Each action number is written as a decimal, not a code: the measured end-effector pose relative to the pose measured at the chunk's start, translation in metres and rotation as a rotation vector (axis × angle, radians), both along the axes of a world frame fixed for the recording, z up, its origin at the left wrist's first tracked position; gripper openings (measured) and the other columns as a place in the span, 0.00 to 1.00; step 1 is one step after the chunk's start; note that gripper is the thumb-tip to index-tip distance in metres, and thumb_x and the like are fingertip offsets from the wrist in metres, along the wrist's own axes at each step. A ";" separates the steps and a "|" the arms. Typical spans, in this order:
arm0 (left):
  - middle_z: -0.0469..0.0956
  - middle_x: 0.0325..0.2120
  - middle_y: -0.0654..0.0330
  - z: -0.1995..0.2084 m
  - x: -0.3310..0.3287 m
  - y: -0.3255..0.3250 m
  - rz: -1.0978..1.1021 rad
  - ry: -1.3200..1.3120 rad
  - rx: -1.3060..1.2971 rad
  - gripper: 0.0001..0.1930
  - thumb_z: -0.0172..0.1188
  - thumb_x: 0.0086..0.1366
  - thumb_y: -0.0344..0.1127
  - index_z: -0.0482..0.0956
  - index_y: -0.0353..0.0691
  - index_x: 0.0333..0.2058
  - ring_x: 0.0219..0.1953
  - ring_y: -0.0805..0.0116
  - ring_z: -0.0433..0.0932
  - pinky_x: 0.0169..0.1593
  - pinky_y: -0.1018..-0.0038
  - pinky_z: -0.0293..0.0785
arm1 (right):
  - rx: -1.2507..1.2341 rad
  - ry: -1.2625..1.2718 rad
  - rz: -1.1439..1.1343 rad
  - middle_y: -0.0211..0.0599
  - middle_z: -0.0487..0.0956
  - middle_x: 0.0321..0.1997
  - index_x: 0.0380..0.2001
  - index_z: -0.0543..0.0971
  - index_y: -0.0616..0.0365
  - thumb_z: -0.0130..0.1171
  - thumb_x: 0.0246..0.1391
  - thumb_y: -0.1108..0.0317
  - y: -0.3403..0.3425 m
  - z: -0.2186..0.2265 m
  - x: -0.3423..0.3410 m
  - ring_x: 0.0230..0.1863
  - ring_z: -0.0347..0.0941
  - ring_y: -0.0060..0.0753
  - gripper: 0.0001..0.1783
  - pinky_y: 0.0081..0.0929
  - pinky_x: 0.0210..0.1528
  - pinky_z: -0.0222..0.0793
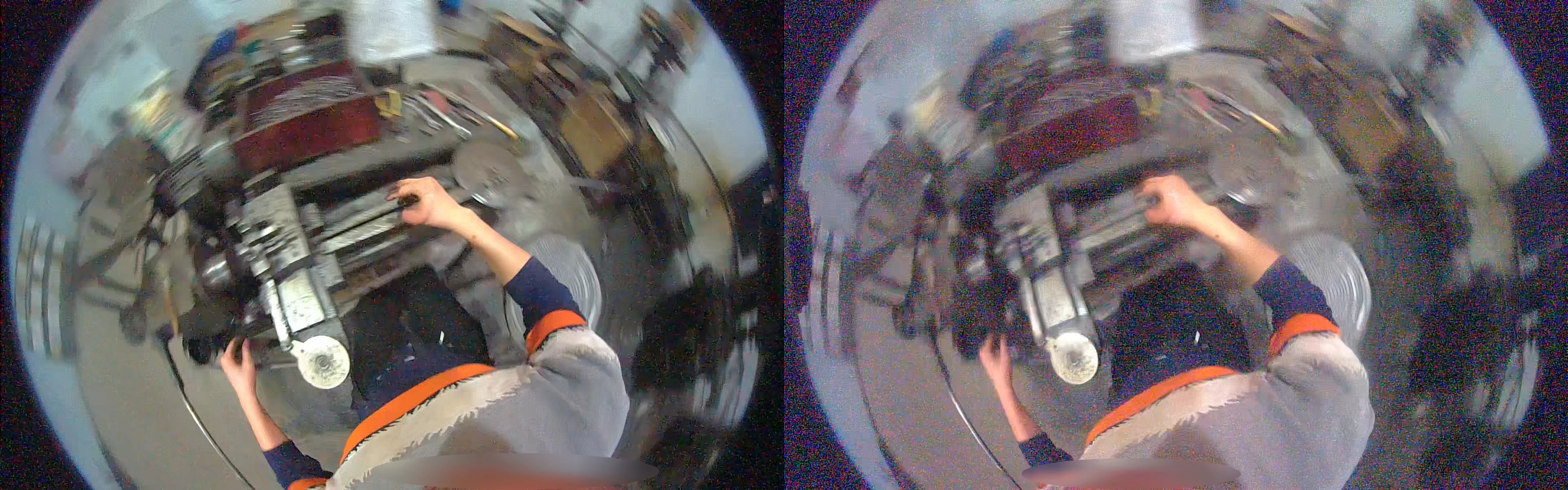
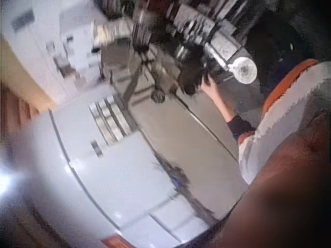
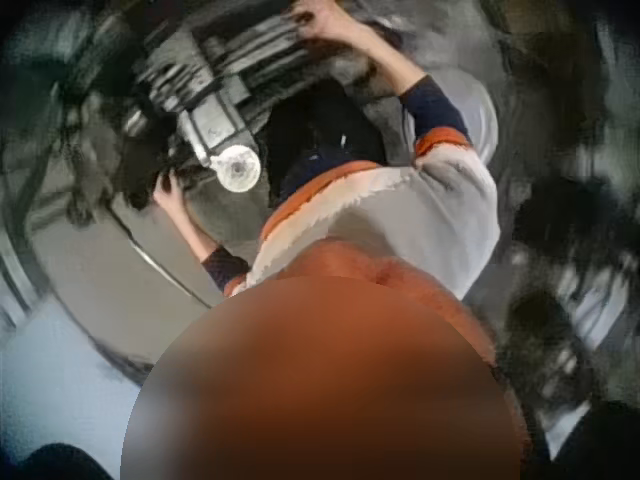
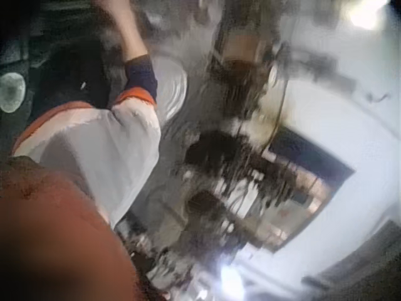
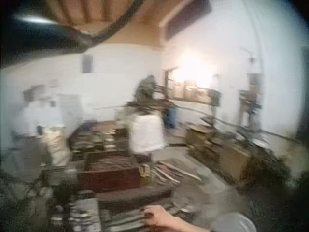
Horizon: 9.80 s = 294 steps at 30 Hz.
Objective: The person operates a metal lathe, repeatedly loading small cylindrical metal rods into the chuck, machining them, and placing the finished pieces into a perforated metal tray. The person uses both hands to handle the rods and adjust the machine controls throughout the clip.
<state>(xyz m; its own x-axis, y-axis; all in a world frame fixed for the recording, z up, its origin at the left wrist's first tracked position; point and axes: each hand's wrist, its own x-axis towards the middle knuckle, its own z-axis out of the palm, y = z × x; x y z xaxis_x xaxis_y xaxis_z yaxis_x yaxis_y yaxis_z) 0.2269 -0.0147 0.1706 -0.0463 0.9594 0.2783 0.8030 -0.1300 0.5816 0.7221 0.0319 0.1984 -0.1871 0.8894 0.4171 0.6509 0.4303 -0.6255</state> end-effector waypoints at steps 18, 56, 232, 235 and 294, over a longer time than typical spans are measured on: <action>0.76 0.37 0.48 -0.087 -0.055 0.035 0.262 0.314 -0.088 0.23 0.57 0.56 0.46 0.75 0.29 0.40 0.40 0.55 0.75 0.45 0.67 0.67 | -0.731 -0.268 -1.095 0.49 0.77 0.27 0.25 0.80 0.56 0.57 0.30 0.58 -0.377 -0.179 0.165 0.31 0.74 0.50 0.16 0.38 0.38 0.70; 0.76 0.17 0.56 0.054 0.121 0.000 -0.385 -0.316 -0.073 0.14 0.56 0.57 0.43 0.78 0.36 0.29 0.18 0.69 0.74 0.23 0.72 0.68 | 0.073 -0.209 0.613 0.47 0.68 0.43 0.37 0.73 0.59 0.60 0.24 0.68 -0.051 0.052 -0.186 0.42 0.67 0.52 0.26 0.38 0.43 0.66; 0.77 0.28 0.47 -0.075 -0.192 -0.097 0.778 0.167 -0.391 0.14 0.57 0.45 0.38 0.79 0.36 0.31 0.34 0.53 0.77 0.39 0.65 0.72 | -0.367 -0.727 -1.188 0.47 0.69 0.49 0.48 0.65 0.64 0.58 0.34 0.62 -0.146 -0.083 0.233 0.50 0.64 0.49 0.34 0.41 0.48 0.63; 0.76 0.33 0.47 -0.124 -0.186 -0.020 0.533 0.422 -0.453 0.19 0.58 0.49 0.43 0.76 0.35 0.35 0.38 0.54 0.75 0.43 0.63 0.71 | -0.117 -0.605 -1.028 0.56 0.73 0.42 0.45 0.69 0.66 0.60 0.29 0.65 -0.203 -0.156 0.255 0.45 0.68 0.54 0.33 0.41 0.47 0.63; 0.78 0.25 0.56 0.105 0.047 0.011 -0.283 -1.128 -0.139 0.14 0.50 0.62 0.39 0.75 0.31 0.33 0.28 0.68 0.78 0.33 0.74 0.73 | 0.431 0.067 0.690 0.39 0.76 0.40 0.29 0.78 0.57 0.57 0.22 0.73 0.018 0.098 -0.273 0.44 0.68 0.45 0.20 0.34 0.43 0.68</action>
<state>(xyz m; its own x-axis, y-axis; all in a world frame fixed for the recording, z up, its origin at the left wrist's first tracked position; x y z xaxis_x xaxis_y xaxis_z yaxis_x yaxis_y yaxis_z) 0.2742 -0.0034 0.2761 0.0198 0.9940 0.1074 -0.2248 -0.1002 0.9692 0.4491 0.0499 0.2965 -0.5966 0.3418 0.7261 0.1181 0.9323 -0.3418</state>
